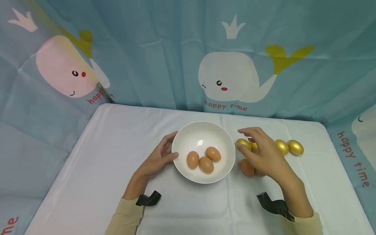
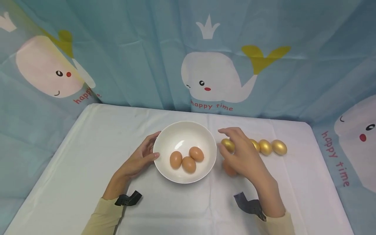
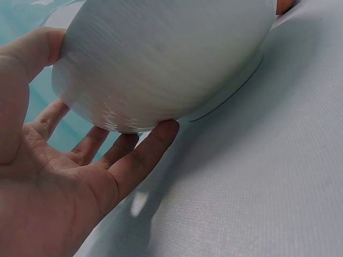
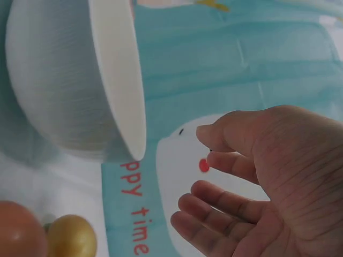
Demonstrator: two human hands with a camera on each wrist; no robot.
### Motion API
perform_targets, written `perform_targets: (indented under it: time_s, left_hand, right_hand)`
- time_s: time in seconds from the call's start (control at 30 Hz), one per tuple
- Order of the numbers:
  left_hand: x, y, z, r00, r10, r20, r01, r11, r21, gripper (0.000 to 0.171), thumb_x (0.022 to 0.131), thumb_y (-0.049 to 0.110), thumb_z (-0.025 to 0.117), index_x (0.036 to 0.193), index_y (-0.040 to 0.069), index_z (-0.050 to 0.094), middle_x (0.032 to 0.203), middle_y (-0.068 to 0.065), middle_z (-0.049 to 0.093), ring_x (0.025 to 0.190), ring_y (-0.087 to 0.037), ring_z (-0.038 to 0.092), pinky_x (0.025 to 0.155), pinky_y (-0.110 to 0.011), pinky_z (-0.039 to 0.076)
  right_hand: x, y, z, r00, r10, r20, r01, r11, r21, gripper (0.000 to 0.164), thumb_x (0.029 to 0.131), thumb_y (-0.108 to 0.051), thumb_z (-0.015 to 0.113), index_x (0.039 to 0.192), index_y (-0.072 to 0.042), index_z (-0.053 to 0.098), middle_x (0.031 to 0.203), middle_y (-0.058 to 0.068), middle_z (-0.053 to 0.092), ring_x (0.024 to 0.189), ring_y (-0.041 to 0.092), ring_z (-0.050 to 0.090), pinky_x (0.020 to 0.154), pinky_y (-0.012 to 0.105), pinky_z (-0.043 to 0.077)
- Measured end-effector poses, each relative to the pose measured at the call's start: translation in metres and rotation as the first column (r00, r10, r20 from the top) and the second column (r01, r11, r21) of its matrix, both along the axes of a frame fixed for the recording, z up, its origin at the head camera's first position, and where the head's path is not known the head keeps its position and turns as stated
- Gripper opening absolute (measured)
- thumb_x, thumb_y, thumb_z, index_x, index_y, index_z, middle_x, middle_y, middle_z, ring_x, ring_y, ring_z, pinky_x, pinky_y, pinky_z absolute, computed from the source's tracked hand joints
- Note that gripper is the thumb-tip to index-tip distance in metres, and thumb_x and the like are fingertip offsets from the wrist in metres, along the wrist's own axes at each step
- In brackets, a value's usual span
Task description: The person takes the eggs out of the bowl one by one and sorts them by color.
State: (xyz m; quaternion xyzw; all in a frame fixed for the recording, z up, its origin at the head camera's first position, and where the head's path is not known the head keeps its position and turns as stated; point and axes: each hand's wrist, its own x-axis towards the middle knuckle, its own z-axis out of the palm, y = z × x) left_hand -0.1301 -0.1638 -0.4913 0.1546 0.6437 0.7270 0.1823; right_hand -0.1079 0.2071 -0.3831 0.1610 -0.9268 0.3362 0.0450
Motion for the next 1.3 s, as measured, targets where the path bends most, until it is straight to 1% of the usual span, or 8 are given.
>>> perform_targets:
  time_s: [0.17,0.3,0.4,0.6,0.83,0.93,1.07,1.3]
  left_hand:
    - [0.000,0.003,-0.002,1.000,0.002,0.013,-0.002,1.000,-0.008,0.079,0.100,0.006,0.069,0.166,0.021,0.029,0.174,-0.007,0.029,0.162,-0.032,0.031,0.113,-0.023,0.050]
    - [0.001,0.004,-0.002,1.000,0.005,0.009,-0.005,1.000,-0.012,0.079,0.099,0.006,0.069,0.166,0.021,0.029,0.174,-0.008,0.029,0.162,-0.034,0.031,0.113,-0.023,0.051]
    - [0.000,0.003,-0.003,1.000,0.008,0.006,-0.008,1.000,-0.014,0.078,0.100,0.006,0.069,0.166,0.021,0.029,0.174,-0.007,0.028,0.162,-0.033,0.032,0.113,-0.024,0.051]
    - [-0.001,0.000,-0.004,1.000,0.010,0.006,-0.010,1.000,-0.011,0.079,0.100,0.007,0.069,0.166,0.021,0.029,0.175,-0.006,0.028,0.163,-0.031,0.030,0.114,-0.023,0.050]
    - [-0.001,0.000,-0.003,1.000,0.006,-0.001,-0.006,1.000,-0.013,0.079,0.100,0.007,0.070,0.166,0.020,0.028,0.175,-0.007,0.028,0.163,-0.031,0.030,0.114,-0.022,0.049]
    - [-0.002,-0.001,-0.002,1.000,0.003,-0.006,-0.003,1.000,-0.012,0.079,0.100,0.007,0.069,0.166,0.020,0.028,0.175,-0.009,0.027,0.163,-0.033,0.030,0.114,-0.023,0.050]
    - [-0.002,0.000,-0.002,1.000,0.003,-0.015,-0.003,1.000,-0.015,0.079,0.100,0.007,0.069,0.166,0.019,0.027,0.176,-0.010,0.025,0.163,-0.036,0.028,0.113,-0.023,0.050]
    - [-0.001,-0.001,-0.002,1.000,0.010,-0.010,-0.010,1.000,-0.018,0.079,0.100,0.007,0.069,0.166,0.020,0.028,0.175,-0.009,0.026,0.163,-0.034,0.030,0.113,-0.022,0.049]
  right_hand:
    - [-0.007,-0.004,0.007,0.996,0.065,0.054,-0.065,0.998,-0.006,0.041,0.101,-0.019,0.072,0.140,-0.012,0.062,0.142,0.010,0.062,0.125,0.033,0.066,0.098,0.055,0.062]
    - [-0.016,-0.010,0.009,0.988,0.127,0.085,-0.128,0.992,0.008,0.040,0.102,-0.020,0.071,0.140,-0.011,0.062,0.139,0.008,0.063,0.113,0.028,0.073,0.094,0.050,0.064]
    - [-0.023,-0.016,0.009,0.982,0.162,0.098,-0.165,0.986,0.026,0.039,0.101,-0.018,0.072,0.138,-0.010,0.063,0.139,0.008,0.063,0.108,0.027,0.074,0.090,0.047,0.065]
    - [-0.035,-0.031,0.012,0.968,0.208,0.139,-0.224,0.969,0.105,0.040,0.100,-0.016,0.072,0.139,-0.009,0.064,0.139,0.008,0.064,0.114,0.031,0.070,0.091,0.046,0.064]
    - [-0.041,-0.043,0.009,0.947,0.275,0.168,-0.307,0.928,0.211,0.040,0.099,-0.018,0.071,0.137,-0.008,0.065,0.136,0.010,0.065,0.109,0.030,0.070,0.093,0.047,0.062]
    - [-0.044,-0.048,0.007,0.938,0.294,0.181,-0.332,0.912,0.241,0.041,0.099,-0.019,0.072,0.137,-0.006,0.066,0.135,0.012,0.065,0.113,0.031,0.069,0.097,0.049,0.061]
    - [-0.048,-0.055,0.005,0.920,0.322,0.223,-0.379,0.877,0.297,0.040,0.100,-0.020,0.072,0.136,-0.005,0.067,0.135,0.013,0.066,0.114,0.029,0.070,0.101,0.048,0.060]
    - [-0.049,-0.069,0.003,0.887,0.366,0.282,-0.453,0.808,0.377,0.040,0.101,-0.025,0.072,0.136,-0.006,0.068,0.124,0.012,0.067,0.093,0.018,0.066,0.089,0.038,0.060]
